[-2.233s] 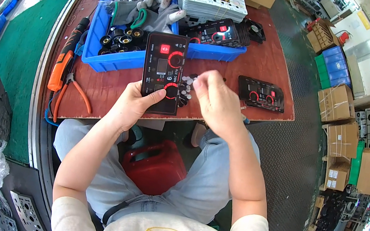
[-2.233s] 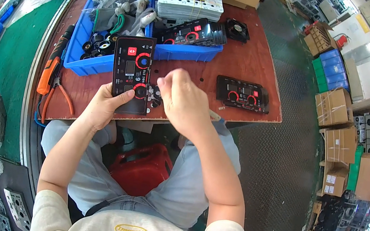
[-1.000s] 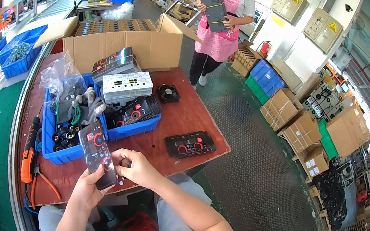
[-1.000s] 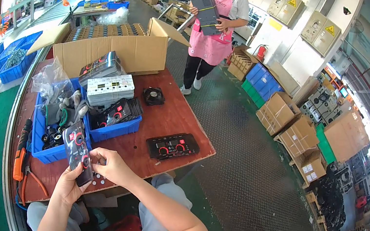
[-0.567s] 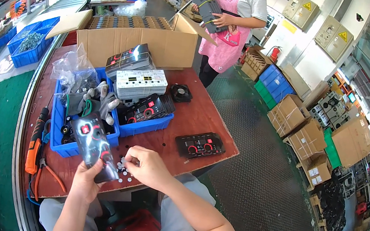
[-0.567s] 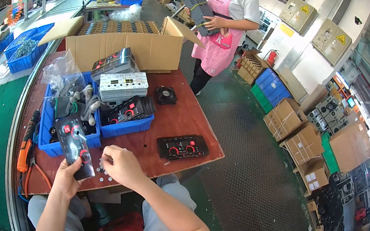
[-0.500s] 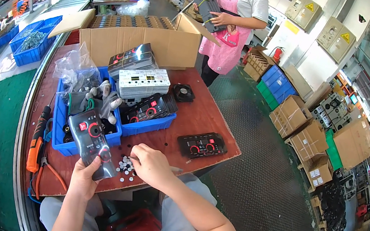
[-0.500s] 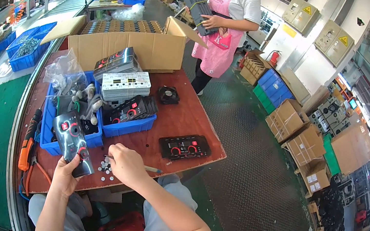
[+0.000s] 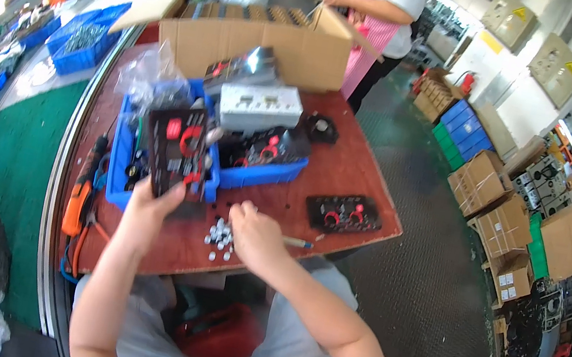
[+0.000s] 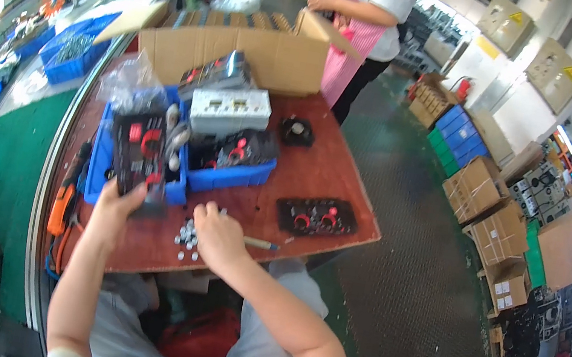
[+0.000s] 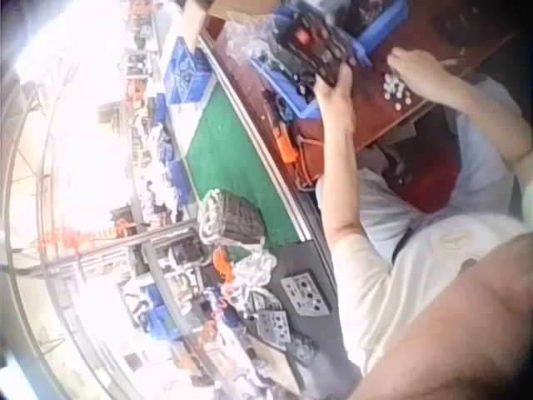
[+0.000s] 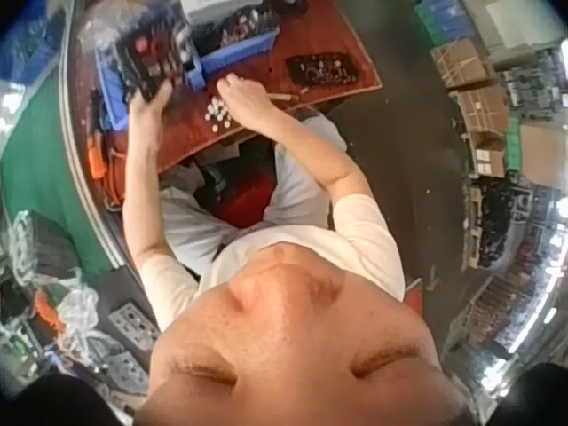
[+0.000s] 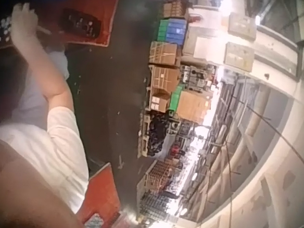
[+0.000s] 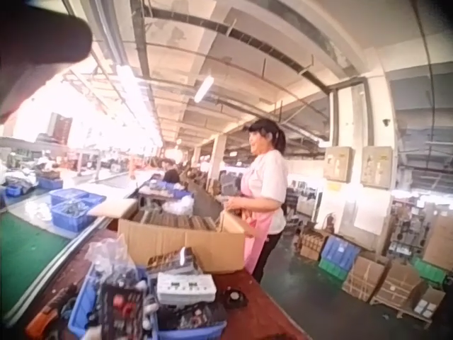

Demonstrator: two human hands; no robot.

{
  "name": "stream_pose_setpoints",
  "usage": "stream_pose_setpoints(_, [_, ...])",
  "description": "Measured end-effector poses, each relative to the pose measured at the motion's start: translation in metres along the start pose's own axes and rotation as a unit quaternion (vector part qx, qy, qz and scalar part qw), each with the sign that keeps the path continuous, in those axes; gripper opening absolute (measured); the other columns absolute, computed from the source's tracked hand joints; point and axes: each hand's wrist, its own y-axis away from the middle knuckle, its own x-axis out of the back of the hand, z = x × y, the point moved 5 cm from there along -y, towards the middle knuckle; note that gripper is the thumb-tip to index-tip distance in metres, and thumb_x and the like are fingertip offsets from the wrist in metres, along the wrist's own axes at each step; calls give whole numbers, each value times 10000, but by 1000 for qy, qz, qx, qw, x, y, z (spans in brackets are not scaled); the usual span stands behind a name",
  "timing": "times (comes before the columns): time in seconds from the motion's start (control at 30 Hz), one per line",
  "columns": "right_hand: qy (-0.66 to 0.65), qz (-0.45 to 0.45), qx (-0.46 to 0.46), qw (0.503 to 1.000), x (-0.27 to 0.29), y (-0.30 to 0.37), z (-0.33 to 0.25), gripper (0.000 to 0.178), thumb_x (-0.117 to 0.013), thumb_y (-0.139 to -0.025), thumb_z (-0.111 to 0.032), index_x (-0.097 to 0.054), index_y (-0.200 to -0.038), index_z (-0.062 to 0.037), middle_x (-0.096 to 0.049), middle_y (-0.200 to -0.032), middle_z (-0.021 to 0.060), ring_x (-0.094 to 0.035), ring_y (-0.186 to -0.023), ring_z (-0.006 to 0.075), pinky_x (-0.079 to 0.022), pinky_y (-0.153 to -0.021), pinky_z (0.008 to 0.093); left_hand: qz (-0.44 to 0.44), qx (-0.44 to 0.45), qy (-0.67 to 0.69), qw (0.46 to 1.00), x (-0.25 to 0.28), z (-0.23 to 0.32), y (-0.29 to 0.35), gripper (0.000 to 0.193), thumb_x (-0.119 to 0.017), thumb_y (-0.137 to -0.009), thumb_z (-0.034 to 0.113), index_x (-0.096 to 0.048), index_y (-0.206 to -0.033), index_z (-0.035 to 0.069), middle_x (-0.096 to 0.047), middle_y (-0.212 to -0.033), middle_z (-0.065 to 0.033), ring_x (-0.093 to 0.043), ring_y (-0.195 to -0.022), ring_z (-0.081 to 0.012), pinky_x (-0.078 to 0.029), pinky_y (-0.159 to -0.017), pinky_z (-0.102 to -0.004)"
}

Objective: Assembling internal plastic components and buttons into a handheld electronic module casing.

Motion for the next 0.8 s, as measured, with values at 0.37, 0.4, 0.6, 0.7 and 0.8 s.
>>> stream_pose_setpoints(0.37, [-43,36,53,997,9,2,-11,171,-546,-743,-20,-506,-909,-40,-489,-894,119,-597,-663,292,-485,-548,384,-175,-222,-427,859,-77,44,-128,314,-720,-748,128,-611,-1021,19,-638,-849,-247,-636,-837,-376,-493,-739,-419])
stream_pose_setpoints(0.4, [-50,28,62,996,2,3,-12,171,-553,-745,-29,-513,-911,-41,-492,-897,113,-598,-662,288,-489,-548,382,-195,-226,-410,862,-77,31,-139,366,-730,-743,140,-616,-1071,26,-645,-910,-246,-632,-899,-380,-491,-781,-426])
stream_pose_setpoints(0.6, [-10,-47,86,995,-6,8,-9,245,-672,-719,-101,-521,-895,-21,-521,-962,133,-646,-723,241,-530,-592,322,-333,-83,-422,839,-89,-1,-168,365,-719,-754,93,-608,-1084,-17,-669,-956,-178,-625,-920,-263,-461,-838,-351])
stream_pose_setpoints(0.7, [-4,-47,100,994,-10,4,-8,241,-672,-735,-134,-523,-891,-27,-520,-939,126,-644,-716,231,-530,-583,316,-331,-71,-475,812,-93,-10,-172,490,-729,-770,175,-542,-1160,-55,-654,-1005,-210,-618,-982,-296,-456,-865,-366])
stream_pose_setpoints(0.8, [-21,-31,85,996,-7,4,-13,189,-641,-755,-138,-541,-881,-40,-505,-903,106,-618,-700,242,-515,-566,332,-256,-118,-552,785,-89,-18,-173,662,-720,-794,313,-403,-1222,-80,-615,-1058,-287,-570,-1091,-385,-452,-898,-414])
